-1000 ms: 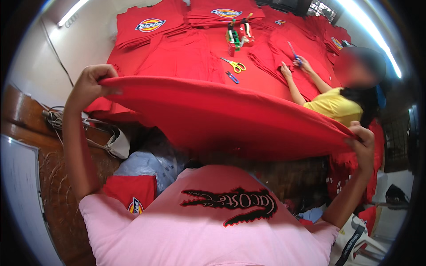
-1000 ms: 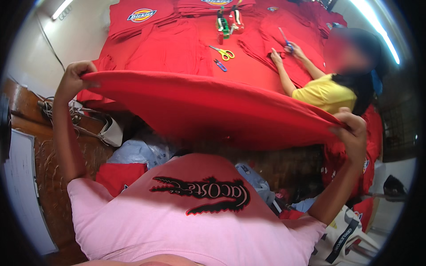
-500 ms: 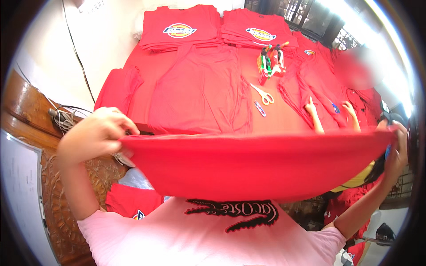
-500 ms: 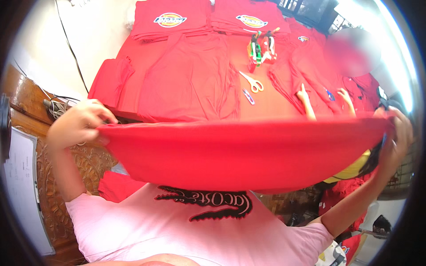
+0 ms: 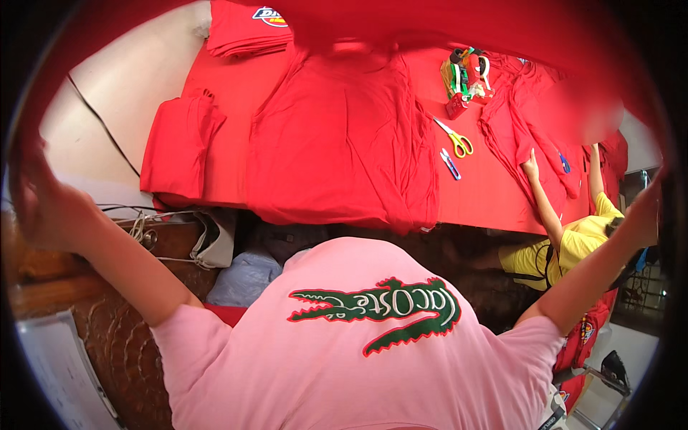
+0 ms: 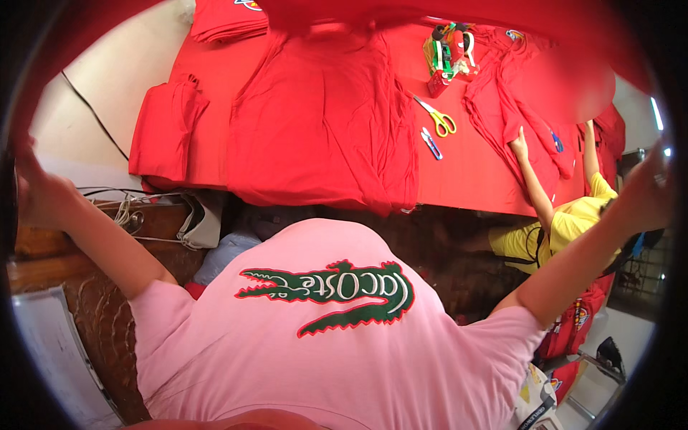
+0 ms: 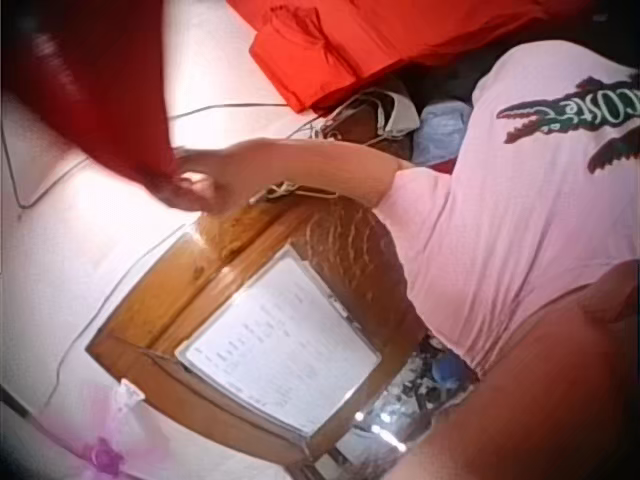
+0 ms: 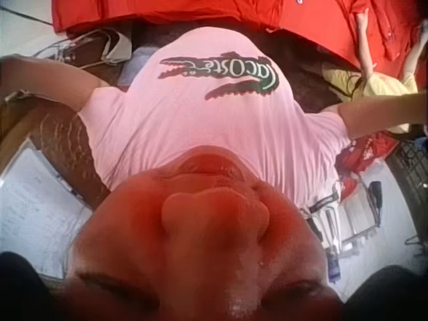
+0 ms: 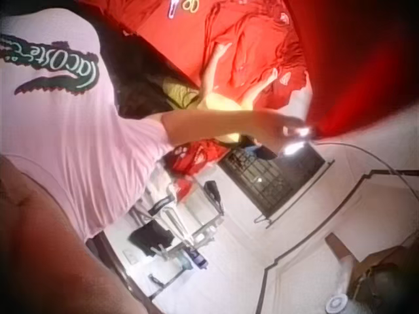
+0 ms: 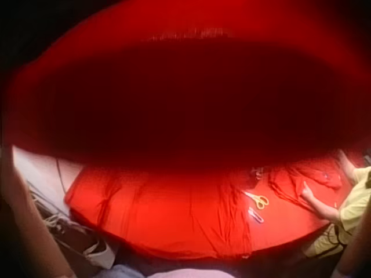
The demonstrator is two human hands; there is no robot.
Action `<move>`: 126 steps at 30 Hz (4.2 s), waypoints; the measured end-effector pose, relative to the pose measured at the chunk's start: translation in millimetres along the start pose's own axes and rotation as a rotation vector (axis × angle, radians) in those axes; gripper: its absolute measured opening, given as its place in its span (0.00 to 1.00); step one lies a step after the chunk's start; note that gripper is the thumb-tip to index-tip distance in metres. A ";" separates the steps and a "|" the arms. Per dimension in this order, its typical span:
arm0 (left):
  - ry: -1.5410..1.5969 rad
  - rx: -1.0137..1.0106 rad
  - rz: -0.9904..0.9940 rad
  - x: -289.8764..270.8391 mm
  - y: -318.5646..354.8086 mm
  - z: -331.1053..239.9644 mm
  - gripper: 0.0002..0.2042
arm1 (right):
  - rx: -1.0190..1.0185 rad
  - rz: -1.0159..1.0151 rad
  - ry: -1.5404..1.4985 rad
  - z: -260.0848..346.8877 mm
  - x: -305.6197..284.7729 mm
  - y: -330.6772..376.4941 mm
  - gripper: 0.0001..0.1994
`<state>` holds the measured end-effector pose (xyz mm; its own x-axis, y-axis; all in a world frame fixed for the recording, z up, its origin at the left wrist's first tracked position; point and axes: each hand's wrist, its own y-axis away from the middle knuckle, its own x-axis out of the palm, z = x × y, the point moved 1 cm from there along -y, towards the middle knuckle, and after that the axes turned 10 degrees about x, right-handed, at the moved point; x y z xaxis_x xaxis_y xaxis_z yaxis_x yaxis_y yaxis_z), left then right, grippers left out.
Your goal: The person picks up red sleeveless shirts from a pile, stretches the necklines, and uses a small pair of nippers to trim loose threads from the seams before stacking them on a table.
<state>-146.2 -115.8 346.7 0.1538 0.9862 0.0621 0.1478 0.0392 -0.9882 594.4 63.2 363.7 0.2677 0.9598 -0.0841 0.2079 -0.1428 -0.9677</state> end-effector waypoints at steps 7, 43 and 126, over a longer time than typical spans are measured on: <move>0.145 -0.489 0.543 14.2 253.9 4.0 0.21 | -0.049 0.528 -0.432 176.1 -37.6 208.9 0.13; -0.148 -0.682 0.892 -42.2 475.0 28.5 0.19 | -0.242 1.134 -1.188 407.7 -69.8 346.4 0.12; -0.160 0.006 1.270 345.2 482.5 61.4 0.37 | 0.134 1.178 -0.523 447.3 44.8 366.8 0.37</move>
<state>-81.7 253.4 -117.3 0.0647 0.3395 -0.9384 -0.0200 -0.9397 -0.3413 261.9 161.8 -101.4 -0.1797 0.2576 -0.9494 -0.0037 -0.9653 -0.2612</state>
